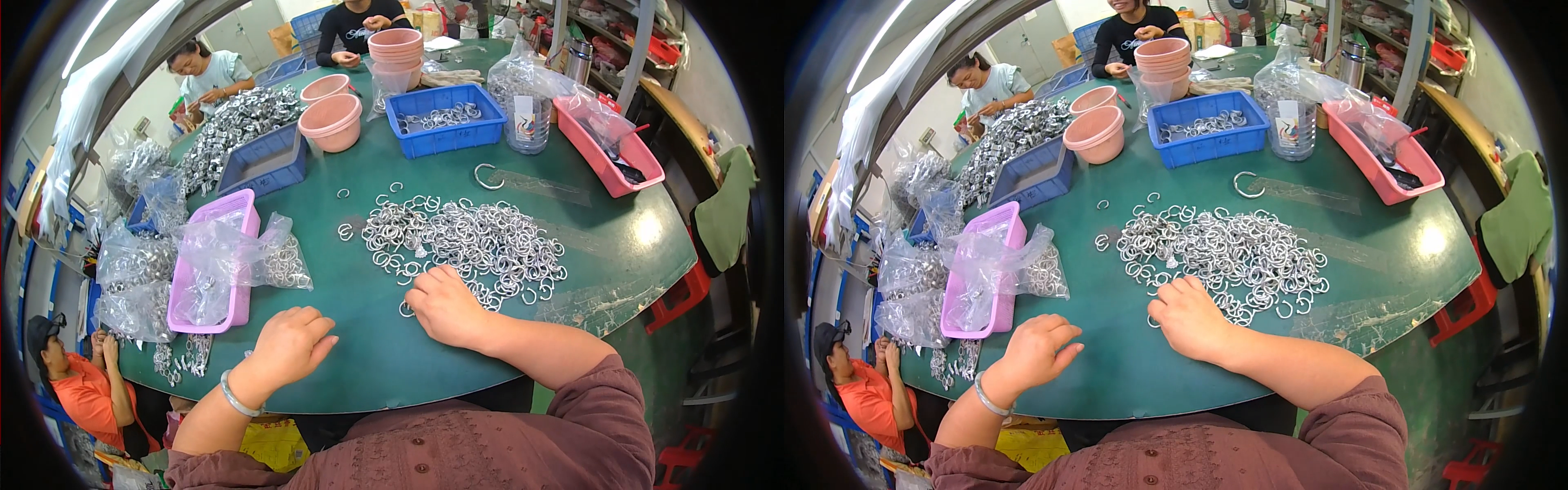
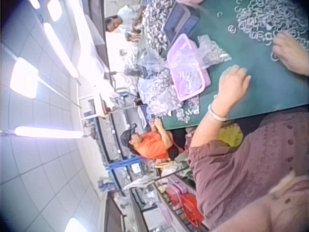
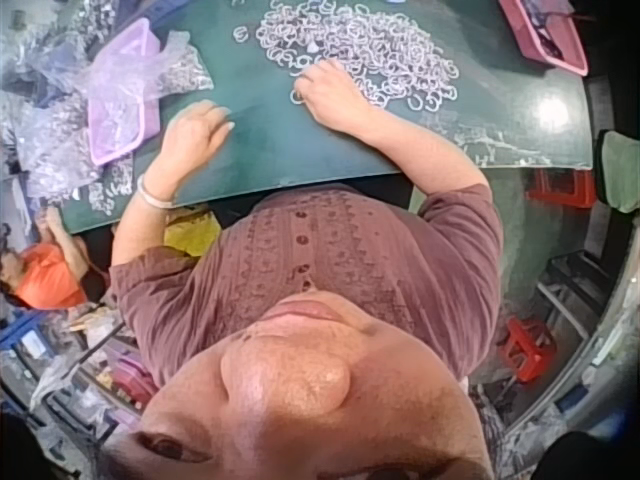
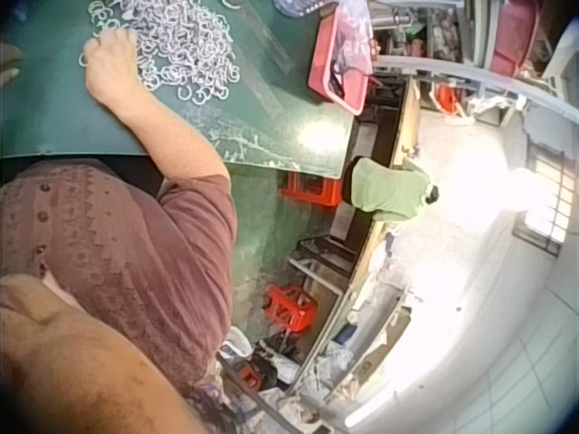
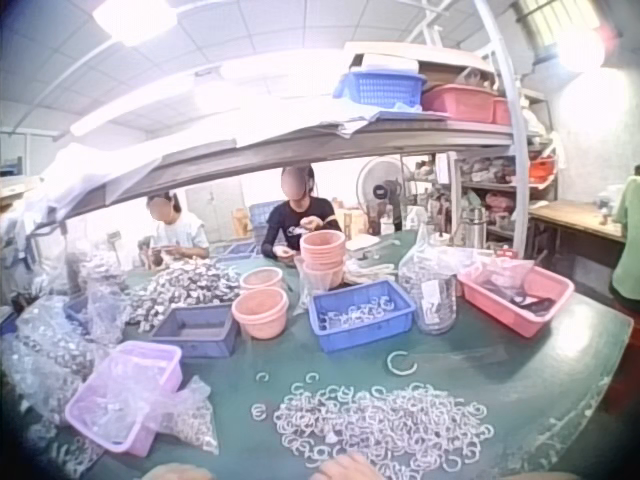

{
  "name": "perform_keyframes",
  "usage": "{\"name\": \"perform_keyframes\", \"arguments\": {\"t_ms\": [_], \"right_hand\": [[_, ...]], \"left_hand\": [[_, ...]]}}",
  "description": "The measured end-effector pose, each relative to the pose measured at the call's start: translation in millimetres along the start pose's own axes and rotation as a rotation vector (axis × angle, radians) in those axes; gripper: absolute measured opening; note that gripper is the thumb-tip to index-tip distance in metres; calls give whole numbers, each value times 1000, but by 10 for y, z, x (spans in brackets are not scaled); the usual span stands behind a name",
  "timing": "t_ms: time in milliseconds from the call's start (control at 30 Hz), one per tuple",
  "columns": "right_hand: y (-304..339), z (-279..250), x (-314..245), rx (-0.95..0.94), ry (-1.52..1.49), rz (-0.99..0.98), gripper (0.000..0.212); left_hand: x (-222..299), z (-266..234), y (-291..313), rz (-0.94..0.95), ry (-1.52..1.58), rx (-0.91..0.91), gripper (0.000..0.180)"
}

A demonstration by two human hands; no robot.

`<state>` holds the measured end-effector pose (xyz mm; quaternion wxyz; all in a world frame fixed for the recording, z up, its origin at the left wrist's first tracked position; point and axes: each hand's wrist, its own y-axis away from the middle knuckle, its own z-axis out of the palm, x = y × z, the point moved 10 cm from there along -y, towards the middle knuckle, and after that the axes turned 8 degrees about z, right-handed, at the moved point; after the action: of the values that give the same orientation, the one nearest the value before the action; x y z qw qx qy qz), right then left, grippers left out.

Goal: The person assembles metal rings at a workbench by picking them from a pile and linking them together by hand.

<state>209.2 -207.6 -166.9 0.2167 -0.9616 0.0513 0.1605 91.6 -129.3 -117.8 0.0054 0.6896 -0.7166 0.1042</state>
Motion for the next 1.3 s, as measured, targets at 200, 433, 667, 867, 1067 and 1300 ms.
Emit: {"name": "perform_keyframes", "arguments": {"t_ms": [200,433,667,867,1067,1300], "right_hand": [[-47,-146,249,144,-361,152,8],[-84,133,745,46,-1129,583,8],[-136,168,717,14,-1386,556,9],[-110,224,664,-48,-1489,548,8],[-80,285,697,-126,-1395,621,6],[-91,292,654,-175,-1442,602,7]], "left_hand": [[6,52,-89,7,58,89,16],[-208,328,-451,-224,538,287,24],[-300,769,-698,-300,993,485,46],[-231,709,-752,-174,894,519,18],[-307,683,-640,-216,878,602,7],[-361,763,-584,-241,946,561,8]]}}
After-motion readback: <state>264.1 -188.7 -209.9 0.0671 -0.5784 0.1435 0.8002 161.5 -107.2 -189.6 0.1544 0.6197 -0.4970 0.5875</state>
